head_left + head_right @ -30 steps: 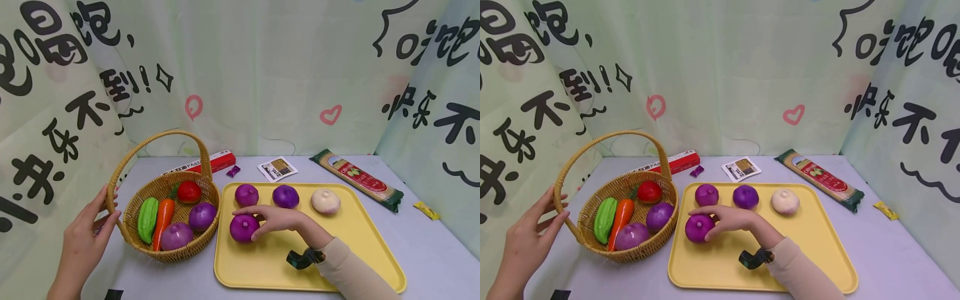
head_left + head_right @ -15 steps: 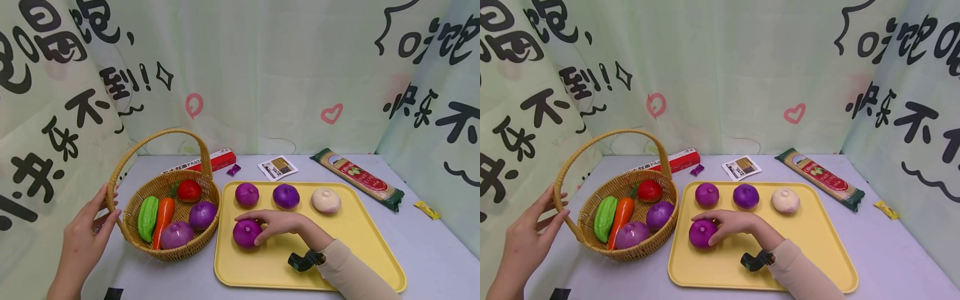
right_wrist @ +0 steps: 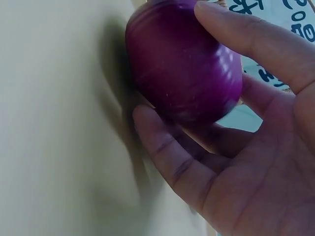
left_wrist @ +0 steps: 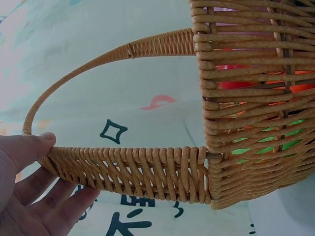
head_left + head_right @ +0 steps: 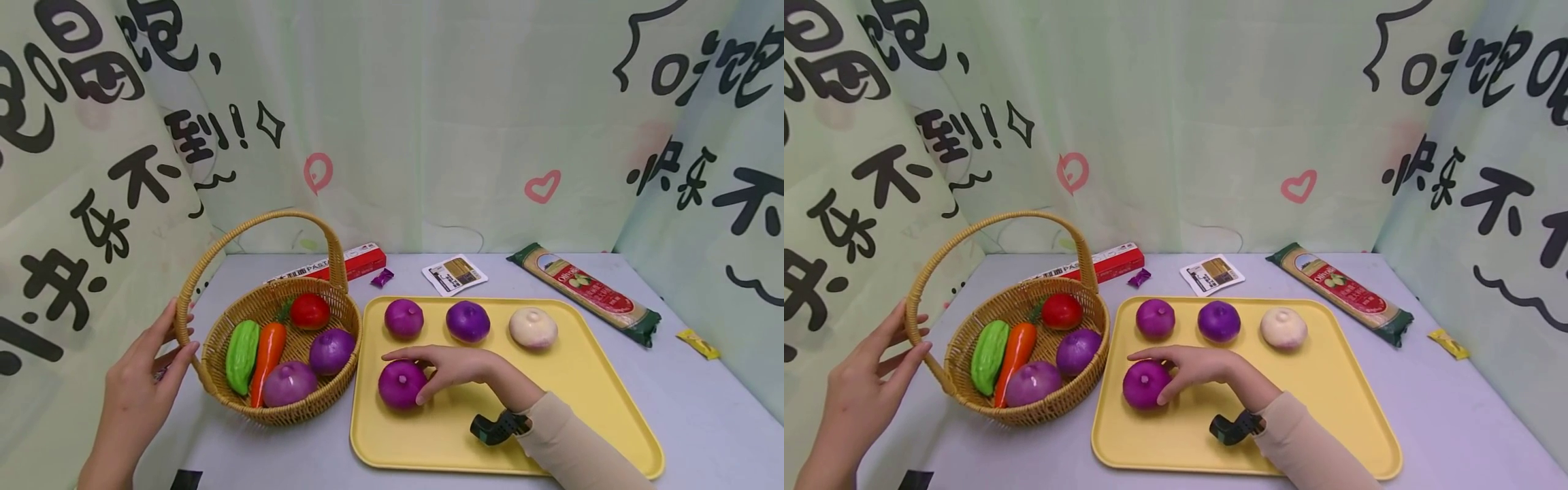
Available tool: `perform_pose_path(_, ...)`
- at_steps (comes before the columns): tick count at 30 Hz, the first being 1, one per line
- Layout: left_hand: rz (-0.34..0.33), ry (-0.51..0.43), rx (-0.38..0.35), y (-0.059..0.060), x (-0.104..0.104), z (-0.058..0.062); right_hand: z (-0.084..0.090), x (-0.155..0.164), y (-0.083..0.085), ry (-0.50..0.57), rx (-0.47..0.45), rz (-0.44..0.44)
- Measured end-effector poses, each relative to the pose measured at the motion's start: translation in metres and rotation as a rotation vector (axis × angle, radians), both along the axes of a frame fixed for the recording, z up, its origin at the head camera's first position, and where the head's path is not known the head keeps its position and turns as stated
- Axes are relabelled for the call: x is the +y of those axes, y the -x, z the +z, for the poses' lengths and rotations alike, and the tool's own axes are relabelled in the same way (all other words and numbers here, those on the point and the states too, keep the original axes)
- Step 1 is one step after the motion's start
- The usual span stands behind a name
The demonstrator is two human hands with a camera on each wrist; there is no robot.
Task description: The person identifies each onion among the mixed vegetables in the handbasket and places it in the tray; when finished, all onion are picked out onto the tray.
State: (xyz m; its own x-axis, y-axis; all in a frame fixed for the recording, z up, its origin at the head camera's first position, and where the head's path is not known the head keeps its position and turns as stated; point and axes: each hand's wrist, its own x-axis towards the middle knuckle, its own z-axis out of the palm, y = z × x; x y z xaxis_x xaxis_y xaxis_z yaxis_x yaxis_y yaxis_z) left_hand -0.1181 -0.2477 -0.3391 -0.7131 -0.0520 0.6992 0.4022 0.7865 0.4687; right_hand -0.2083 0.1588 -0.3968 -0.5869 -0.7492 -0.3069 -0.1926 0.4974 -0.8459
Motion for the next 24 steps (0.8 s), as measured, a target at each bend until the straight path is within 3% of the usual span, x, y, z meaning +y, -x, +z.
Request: perform_pose_path(24, 0.013, -0.009, -0.013, -0.0002, 0.0012, -0.0001, 0.0035, 0.0096, 0.0043, 0.015, 0.029, 0.020)
